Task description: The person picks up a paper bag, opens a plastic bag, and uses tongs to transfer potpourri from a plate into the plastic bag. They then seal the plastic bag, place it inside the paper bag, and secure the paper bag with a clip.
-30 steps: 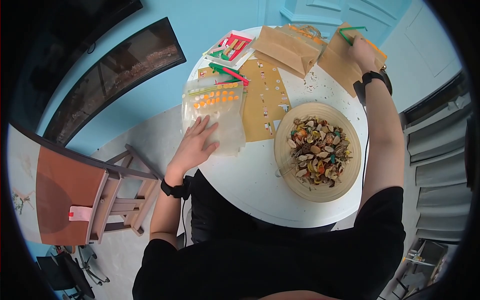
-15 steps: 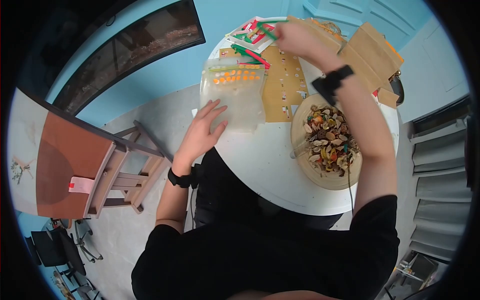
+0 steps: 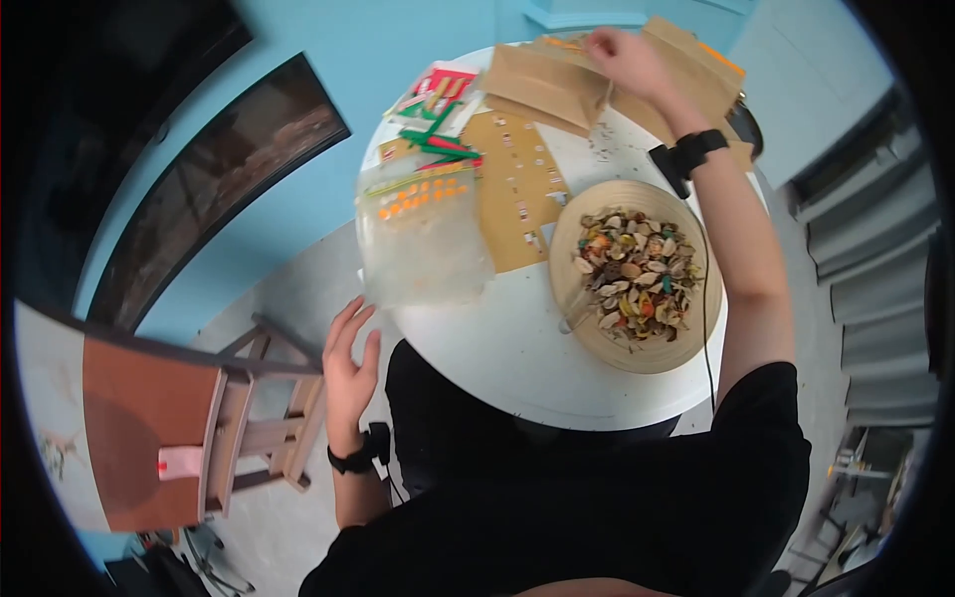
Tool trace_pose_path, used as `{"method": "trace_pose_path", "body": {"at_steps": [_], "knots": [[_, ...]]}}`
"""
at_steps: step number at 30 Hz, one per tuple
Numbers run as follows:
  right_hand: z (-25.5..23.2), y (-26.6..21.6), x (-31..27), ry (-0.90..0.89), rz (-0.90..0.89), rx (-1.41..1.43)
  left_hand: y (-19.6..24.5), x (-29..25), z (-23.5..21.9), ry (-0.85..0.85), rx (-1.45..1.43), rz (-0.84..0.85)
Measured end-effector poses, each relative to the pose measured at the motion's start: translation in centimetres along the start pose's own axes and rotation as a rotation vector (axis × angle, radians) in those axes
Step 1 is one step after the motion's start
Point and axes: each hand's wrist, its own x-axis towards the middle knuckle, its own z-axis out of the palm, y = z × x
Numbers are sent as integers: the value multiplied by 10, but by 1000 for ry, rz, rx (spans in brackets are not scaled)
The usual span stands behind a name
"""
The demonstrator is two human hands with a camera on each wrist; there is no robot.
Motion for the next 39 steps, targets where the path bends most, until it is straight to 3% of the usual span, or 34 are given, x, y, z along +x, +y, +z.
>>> {"method": "trace_pose_path", "body": {"at_steps": [2, 4, 7, 9, 10, 12, 13, 16, 21, 25, 29, 31, 33, 35, 38, 39], "knots": [[-28, 121, 19, 181, 97, -136, -1, -1, 2, 10, -8, -36], [-57, 184, 11, 406, 320, -707, 0, 2, 5, 15, -1, -56], [-79, 199, -5, 412, 858, -473, 6, 7, 6, 11, 16, -57], [-75, 247, -8, 410, 684, -189, 11, 9, 4, 19, 7, -76], [-76, 248, -12, 406, 593, -52, 14, 9, 4, 23, 1, -88], [-94, 249, -7, 321, 526, -73, 17, 10, 5, 37, -29, -120], [-109, 233, -3, 278, 492, -84, 18, 9, 6, 44, -45, -136], [-142, 103, -14, 823, 99, -124, 35, 8, 7, 58, -51, -125], [-213, -68, -59, 742, -195, 115, 71, 9, 16, 62, -250, 10], [-227, -149, -94, 792, -659, 389, 97, 11, 21, -32, -566, 132], [-220, -238, -168, 507, -374, 974, 123, 13, 28, -31, -1092, 233], [-197, -229, -188, 150, -346, 1405, 111, -9, 28, 196, -1298, 166], [-175, -219, -208, -71, -280, 1454, 117, -21, 19, 396, -1395, 71], [-152, -228, -233, 75, -71, 1028, 126, -28, 8, 493, -1362, -42], [-135, -213, -253, 39, -251, 1136, 140, -37, -1, 537, -1384, -170], [-139, -208, -260, -91, -217, 1168, 137, -40, -2, 522, -1367, -183]]}}
